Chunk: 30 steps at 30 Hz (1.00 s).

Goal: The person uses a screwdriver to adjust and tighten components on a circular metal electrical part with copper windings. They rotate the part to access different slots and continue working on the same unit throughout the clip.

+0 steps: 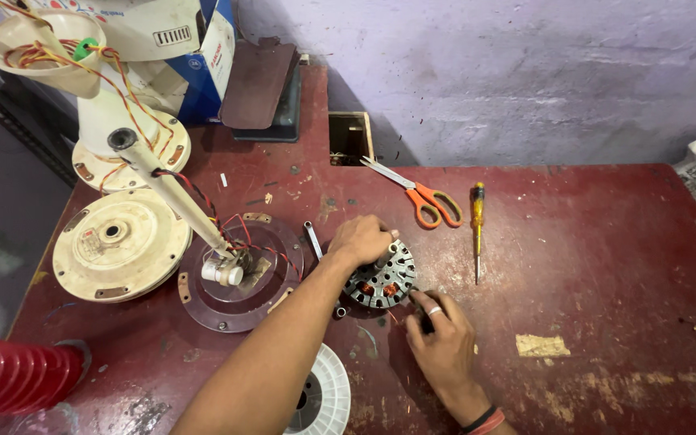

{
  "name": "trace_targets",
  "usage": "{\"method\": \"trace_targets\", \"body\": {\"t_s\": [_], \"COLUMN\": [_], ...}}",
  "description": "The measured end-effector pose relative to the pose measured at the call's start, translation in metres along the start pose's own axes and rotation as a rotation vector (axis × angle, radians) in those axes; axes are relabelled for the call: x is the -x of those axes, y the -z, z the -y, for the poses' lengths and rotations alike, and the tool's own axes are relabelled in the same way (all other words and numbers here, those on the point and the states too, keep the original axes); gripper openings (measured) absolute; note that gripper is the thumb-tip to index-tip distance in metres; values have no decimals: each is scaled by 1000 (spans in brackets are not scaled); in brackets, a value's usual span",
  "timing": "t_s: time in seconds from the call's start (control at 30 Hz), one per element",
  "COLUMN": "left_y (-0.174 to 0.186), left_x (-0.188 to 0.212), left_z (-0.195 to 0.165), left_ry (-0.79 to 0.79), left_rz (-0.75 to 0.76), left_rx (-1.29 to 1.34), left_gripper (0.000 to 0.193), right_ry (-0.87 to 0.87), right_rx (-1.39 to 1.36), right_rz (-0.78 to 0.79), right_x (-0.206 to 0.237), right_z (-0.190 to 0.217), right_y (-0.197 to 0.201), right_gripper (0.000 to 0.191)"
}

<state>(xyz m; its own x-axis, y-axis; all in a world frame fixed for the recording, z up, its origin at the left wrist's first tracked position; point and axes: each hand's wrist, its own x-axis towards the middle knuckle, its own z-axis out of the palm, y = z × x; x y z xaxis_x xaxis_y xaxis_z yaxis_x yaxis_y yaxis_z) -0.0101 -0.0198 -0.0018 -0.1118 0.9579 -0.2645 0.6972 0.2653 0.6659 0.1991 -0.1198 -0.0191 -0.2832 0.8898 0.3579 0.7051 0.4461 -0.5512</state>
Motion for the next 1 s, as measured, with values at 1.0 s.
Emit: {"method": "trace_targets", "body": {"t_s": [1.0], "left_y": [4], "left_x": [8], "left_z": [-3], "left_ry": [69], "left_rz": [-6], "left_rx": [9], "left_gripper": [40], "right_ry": [274], "right_rx": [-99], "right_rz": [-31], "right_x": [-10], "right_z": [5], "right_y": [1], "right_gripper": [20]}}
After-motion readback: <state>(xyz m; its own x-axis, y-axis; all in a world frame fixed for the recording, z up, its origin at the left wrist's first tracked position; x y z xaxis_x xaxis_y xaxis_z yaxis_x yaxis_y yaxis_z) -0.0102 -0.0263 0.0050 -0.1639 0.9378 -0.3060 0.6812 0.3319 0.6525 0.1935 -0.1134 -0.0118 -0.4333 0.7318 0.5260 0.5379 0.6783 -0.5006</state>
